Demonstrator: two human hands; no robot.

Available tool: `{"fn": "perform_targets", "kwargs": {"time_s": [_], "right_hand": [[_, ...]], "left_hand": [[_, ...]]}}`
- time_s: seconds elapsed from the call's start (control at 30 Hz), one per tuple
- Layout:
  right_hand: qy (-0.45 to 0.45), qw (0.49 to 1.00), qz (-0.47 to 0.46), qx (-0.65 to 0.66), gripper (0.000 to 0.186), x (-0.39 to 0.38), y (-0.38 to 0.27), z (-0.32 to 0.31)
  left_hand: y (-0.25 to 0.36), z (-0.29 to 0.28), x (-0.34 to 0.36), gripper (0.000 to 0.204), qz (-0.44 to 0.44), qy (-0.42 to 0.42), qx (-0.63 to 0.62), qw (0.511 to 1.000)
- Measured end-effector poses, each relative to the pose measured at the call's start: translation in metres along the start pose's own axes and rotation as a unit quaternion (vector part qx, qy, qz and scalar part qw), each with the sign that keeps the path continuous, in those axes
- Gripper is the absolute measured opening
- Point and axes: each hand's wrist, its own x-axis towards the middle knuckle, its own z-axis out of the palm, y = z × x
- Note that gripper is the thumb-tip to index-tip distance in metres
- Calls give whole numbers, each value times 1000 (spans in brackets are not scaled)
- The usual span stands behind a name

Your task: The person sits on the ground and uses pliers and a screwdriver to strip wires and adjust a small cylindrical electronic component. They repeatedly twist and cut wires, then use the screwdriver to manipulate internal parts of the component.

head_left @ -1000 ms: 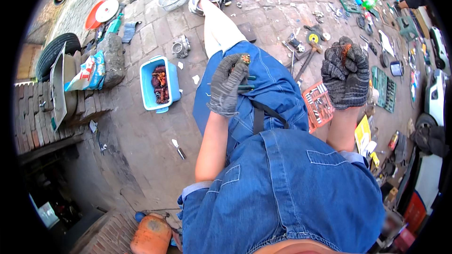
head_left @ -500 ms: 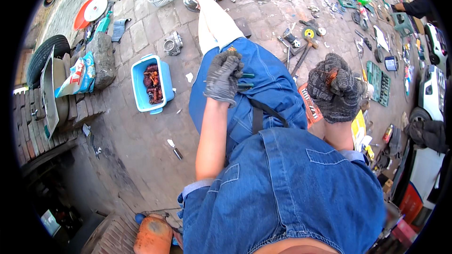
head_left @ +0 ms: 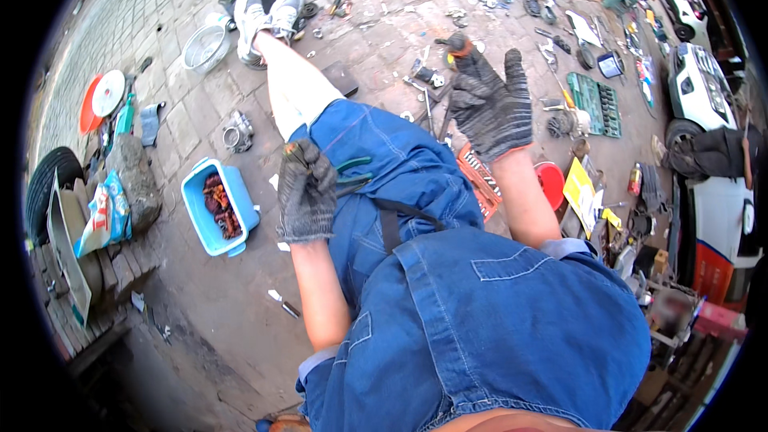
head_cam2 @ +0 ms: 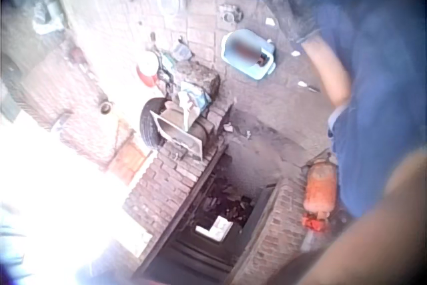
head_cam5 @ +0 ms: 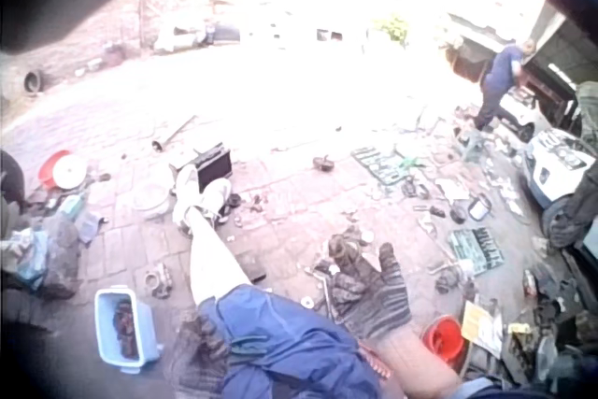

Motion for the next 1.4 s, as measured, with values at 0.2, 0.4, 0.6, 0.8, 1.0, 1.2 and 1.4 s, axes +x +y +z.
{"fn": "perform_targets", "kwargs": {"time_s": [0.2,0.4,0.6,0.8,1.0,1.2,1.4], "right_hand": [[20,973,-76,-215,78,8,22,1],[-42,960,-20,-276,87,11,19,-26],[-2,996,45,-74,80,0,25,-14],[-76,994,63,-43,22,-2,35,-10],[-79,983,134,94,22,-6,30,-20],[-55,992,109,14,63,-19,34,16],[-121,985,120,21,99,-30,38,31]], "left_hand": [[-17,25,-20,35,-47,11,92,995],[-2,59,-28,39,2,-9,147,989],[3,65,-23,34,62,35,257,964],[-12,76,-9,28,82,68,426,898],[-24,75,4,30,149,30,615,773],[-42,94,22,30,201,4,622,756],[-46,104,40,23,396,-16,676,621]]}}
